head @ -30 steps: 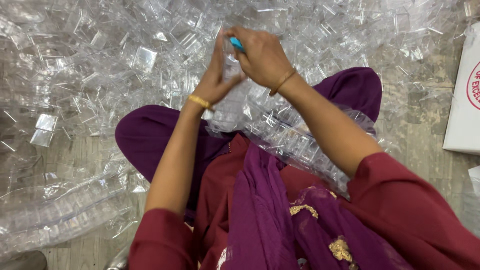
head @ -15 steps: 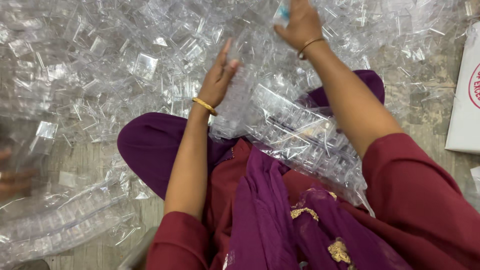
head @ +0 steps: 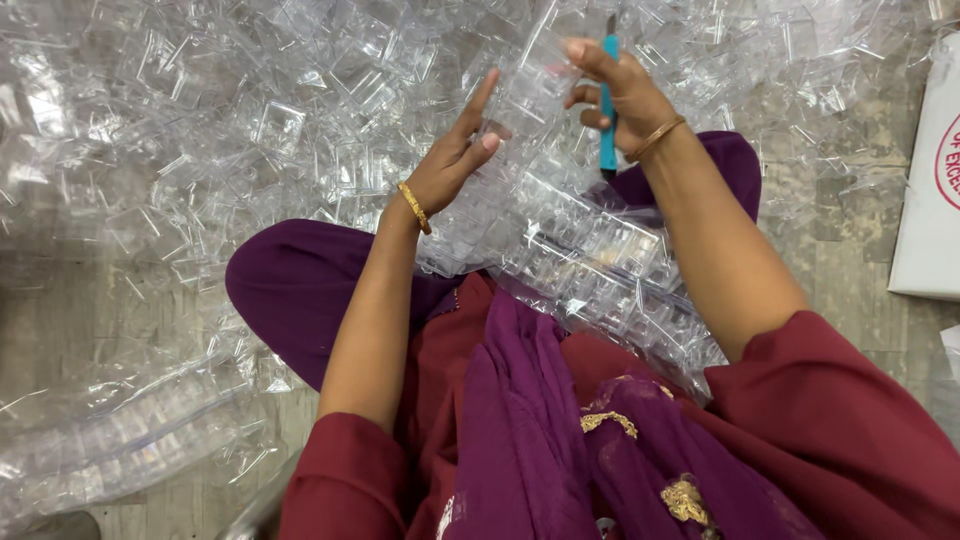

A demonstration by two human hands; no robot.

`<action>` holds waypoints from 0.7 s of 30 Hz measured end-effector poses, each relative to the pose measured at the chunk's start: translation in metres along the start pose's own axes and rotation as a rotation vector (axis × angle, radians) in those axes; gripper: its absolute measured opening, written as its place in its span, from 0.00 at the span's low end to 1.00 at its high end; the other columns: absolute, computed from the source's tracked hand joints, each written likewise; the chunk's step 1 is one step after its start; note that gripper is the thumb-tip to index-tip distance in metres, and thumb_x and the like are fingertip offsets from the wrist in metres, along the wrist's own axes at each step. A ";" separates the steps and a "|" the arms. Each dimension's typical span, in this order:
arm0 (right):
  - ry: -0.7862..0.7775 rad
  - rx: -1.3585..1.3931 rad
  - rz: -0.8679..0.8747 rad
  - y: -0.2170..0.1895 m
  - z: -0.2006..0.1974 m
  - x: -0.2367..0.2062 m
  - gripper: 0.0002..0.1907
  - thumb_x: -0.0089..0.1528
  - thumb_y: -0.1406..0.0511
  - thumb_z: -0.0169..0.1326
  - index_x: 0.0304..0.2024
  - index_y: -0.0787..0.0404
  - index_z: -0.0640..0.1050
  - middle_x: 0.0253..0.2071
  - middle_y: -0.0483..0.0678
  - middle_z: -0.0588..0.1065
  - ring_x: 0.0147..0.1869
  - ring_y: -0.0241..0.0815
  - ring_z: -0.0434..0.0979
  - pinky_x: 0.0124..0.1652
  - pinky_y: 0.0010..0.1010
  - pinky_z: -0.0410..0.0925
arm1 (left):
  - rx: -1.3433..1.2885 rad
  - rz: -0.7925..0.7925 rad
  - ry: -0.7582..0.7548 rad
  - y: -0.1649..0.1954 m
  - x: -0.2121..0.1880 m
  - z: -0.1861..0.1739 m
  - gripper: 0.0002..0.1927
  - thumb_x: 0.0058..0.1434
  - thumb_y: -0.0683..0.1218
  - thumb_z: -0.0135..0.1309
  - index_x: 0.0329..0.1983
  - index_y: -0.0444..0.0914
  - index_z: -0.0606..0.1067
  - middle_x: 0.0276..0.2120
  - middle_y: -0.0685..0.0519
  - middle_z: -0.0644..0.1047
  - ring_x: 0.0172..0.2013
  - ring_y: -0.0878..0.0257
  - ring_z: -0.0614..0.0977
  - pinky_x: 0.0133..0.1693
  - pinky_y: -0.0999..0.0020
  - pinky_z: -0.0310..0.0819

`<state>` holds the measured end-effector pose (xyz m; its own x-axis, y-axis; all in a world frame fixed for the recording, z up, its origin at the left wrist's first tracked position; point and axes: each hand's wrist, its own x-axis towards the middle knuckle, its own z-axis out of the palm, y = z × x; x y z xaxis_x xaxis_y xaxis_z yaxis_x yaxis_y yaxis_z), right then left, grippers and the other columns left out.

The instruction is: The person sits cross-legged on the floor surrounded by clear plastic boxes and scrap, holding a utility knife. They pick up small clear plastic boxes one at a time, cut and trim the edges with the knife, and set the trimmed boxes aside on the floor.

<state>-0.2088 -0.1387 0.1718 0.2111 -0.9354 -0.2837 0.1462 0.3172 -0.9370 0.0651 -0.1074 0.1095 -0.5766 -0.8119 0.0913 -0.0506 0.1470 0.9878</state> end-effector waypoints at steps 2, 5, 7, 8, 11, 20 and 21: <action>0.027 -0.075 -0.023 0.000 -0.004 -0.001 0.40 0.57 0.50 0.67 0.64 0.62 0.69 0.50 0.47 0.78 0.42 0.35 0.78 0.25 0.17 0.60 | 0.029 0.026 -0.021 0.004 0.001 -0.001 0.40 0.71 0.67 0.42 0.81 0.52 0.46 0.80 0.49 0.52 0.70 0.47 0.68 0.70 0.51 0.61; 0.033 -0.180 0.010 0.003 -0.013 -0.003 0.41 0.55 0.50 0.68 0.63 0.61 0.69 0.48 0.44 0.79 0.45 0.34 0.78 0.26 0.17 0.59 | 0.109 0.072 -0.051 0.004 0.008 -0.004 0.38 0.74 0.66 0.41 0.82 0.53 0.47 0.81 0.49 0.51 0.79 0.46 0.53 0.74 0.48 0.53; -0.021 -0.269 0.079 0.010 -0.018 -0.003 0.39 0.54 0.49 0.67 0.62 0.59 0.70 0.48 0.40 0.81 0.48 0.31 0.77 0.28 0.16 0.59 | 0.104 0.064 -0.061 0.000 0.011 -0.004 0.38 0.74 0.66 0.41 0.82 0.53 0.48 0.82 0.49 0.50 0.80 0.46 0.50 0.76 0.47 0.49; 0.022 -0.258 0.077 0.012 -0.021 -0.002 0.38 0.55 0.48 0.66 0.60 0.61 0.72 0.48 0.40 0.81 0.48 0.32 0.77 0.28 0.17 0.59 | 0.111 0.035 -0.073 -0.002 0.013 -0.005 0.37 0.74 0.66 0.42 0.82 0.53 0.49 0.81 0.50 0.51 0.80 0.46 0.52 0.75 0.48 0.51; 0.161 -0.226 0.011 0.012 -0.034 0.002 0.34 0.57 0.48 0.66 0.56 0.64 0.76 0.47 0.42 0.81 0.49 0.34 0.77 0.29 0.18 0.58 | 0.136 -0.063 -0.097 -0.013 0.025 -0.006 0.37 0.71 0.65 0.42 0.80 0.51 0.52 0.79 0.50 0.55 0.70 0.44 0.62 0.71 0.49 0.56; -0.018 0.220 -0.078 0.005 -0.054 -0.011 0.39 0.59 0.59 0.64 0.68 0.59 0.61 0.53 0.56 0.73 0.59 0.55 0.81 0.25 0.15 0.65 | 0.551 -0.189 0.141 -0.056 0.050 -0.010 0.29 0.75 0.60 0.41 0.73 0.40 0.63 0.58 0.33 0.73 0.59 0.39 0.75 0.61 0.51 0.68; -0.044 0.227 -0.102 0.006 -0.051 -0.012 0.41 0.59 0.60 0.64 0.69 0.59 0.59 0.54 0.54 0.72 0.61 0.55 0.81 0.25 0.15 0.65 | 0.586 -0.209 0.158 -0.054 0.050 -0.009 0.28 0.75 0.59 0.42 0.72 0.40 0.64 0.57 0.32 0.73 0.58 0.38 0.75 0.59 0.51 0.68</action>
<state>-0.2593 -0.1333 0.1591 0.2257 -0.9581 -0.1761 0.3813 0.2533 -0.8891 0.0468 -0.1611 0.0621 -0.3818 -0.9236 -0.0339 -0.6116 0.2250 0.7585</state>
